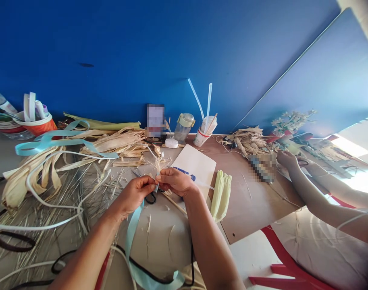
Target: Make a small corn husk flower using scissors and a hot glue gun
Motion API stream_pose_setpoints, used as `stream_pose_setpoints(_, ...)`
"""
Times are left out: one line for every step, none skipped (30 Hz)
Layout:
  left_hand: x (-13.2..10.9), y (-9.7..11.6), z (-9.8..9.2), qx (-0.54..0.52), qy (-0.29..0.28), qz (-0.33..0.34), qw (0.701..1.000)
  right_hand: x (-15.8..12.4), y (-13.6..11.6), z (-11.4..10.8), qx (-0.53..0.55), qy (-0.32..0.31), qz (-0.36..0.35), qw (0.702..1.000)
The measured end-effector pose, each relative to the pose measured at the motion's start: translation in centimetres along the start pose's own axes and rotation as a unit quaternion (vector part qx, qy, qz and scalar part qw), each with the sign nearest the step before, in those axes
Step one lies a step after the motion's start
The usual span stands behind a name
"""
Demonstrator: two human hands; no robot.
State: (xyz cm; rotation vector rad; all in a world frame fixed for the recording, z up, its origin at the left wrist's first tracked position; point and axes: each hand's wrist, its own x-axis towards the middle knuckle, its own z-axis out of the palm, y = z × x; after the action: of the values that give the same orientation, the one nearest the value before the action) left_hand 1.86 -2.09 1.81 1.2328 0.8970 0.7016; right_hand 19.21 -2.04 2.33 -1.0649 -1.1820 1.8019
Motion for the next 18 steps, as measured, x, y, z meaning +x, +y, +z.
stream_pose_setpoints(0.0,-0.1,-0.1,0.010,-0.004,0.002,1.000,0.0,-0.1,0.0,-0.014,-0.003,-0.002,1.000)
stream_pose_setpoints(0.0,-0.3,-0.3,0.014,-0.011,0.000,1.000,-0.1,-0.1,0.0,-0.029,-0.005,-0.003,1.000)
stream_pose_setpoints(0.0,-0.4,-0.4,0.010,-0.021,-0.006,1.000,-0.2,-0.3,0.0,-0.047,-0.005,-0.003,0.999)
stream_pose_setpoints(0.0,-0.6,-0.6,-0.002,-0.034,-0.016,0.999,-0.2,-0.4,0.0,-0.070,-0.003,-0.002,0.998)
stream_pose_setpoints(-0.1,-0.8,-0.7,-0.019,-0.046,-0.028,0.998,-0.3,-0.6,0.0,-0.098,0.001,-0.001,0.995)
stream_pose_setpoints(-0.1,-0.9,-0.9,-0.037,-0.055,-0.039,0.997,-0.4,-0.7,0.0,-0.130,0.006,0.000,0.991)
stream_pose_setpoints(-0.1,-0.9,-0.9,-0.050,-0.061,-0.047,0.996,-0.5,-0.8,-0.1,-0.165,0.010,-0.001,0.986)
stream_pose_setpoints(-0.1,-0.9,-1.0,-0.058,-0.064,-0.054,0.995,-0.5,-0.9,-0.1,-0.197,0.012,-0.003,0.980)
stream_pose_setpoints(-0.1,-0.9,-1.0,-0.057,-0.063,-0.059,0.995,-0.5,-0.9,-0.2,-0.227,0.011,-0.006,0.974)
stream_pose_setpoints(-0.1,-0.8,-0.9,-0.050,-0.062,-0.065,0.995,-0.5,-0.9,-0.3,-0.254,0.010,-0.010,0.967)
stream_pose_setpoints(-0.2,-0.6,-0.9,-0.038,-0.058,-0.073,0.995,-0.5,-0.9,-0.3,-0.281,0.010,-0.012,0.960)
stream_pose_setpoints(-0.2,-0.5,-0.7,-0.024,-0.054,-0.082,0.995,-0.5,-0.9,-0.4,-0.307,0.009,-0.013,0.951)
stream_pose_setpoints(-0.2,-0.4,-0.6,-0.011,-0.048,-0.091,0.995,-0.6,-1.0,-0.4,-0.333,0.010,-0.013,0.943)
stream_pose_setpoints(-0.2,-0.3,-0.5,0.002,-0.042,-0.100,0.994,-0.6,-1.0,-0.3,-0.357,0.010,-0.010,0.934)
stream_pose_setpoints(-0.2,-0.2,-0.4,0.013,-0.038,-0.106,0.994,-0.6,-1.2,-0.3,-0.377,0.010,-0.006,0.926)
stream_pose_setpoints(-0.2,-0.2,-0.3,0.023,-0.035,-0.108,0.993,-0.6,-1.3,-0.2,-0.392,0.008,-0.002,0.920)
stream_pose_setpoints(-0.2,-0.3,-0.2,0.034,-0.033,-0.106,0.993,-0.6,-1.4,0.0,-0.403,0.007,0.002,0.915)
stream_pose_setpoints(-0.1,-0.5,-0.1,0.047,-0.030,-0.101,0.993,-0.6,-1.5,0.1,-0.412,0.007,0.005,0.911)
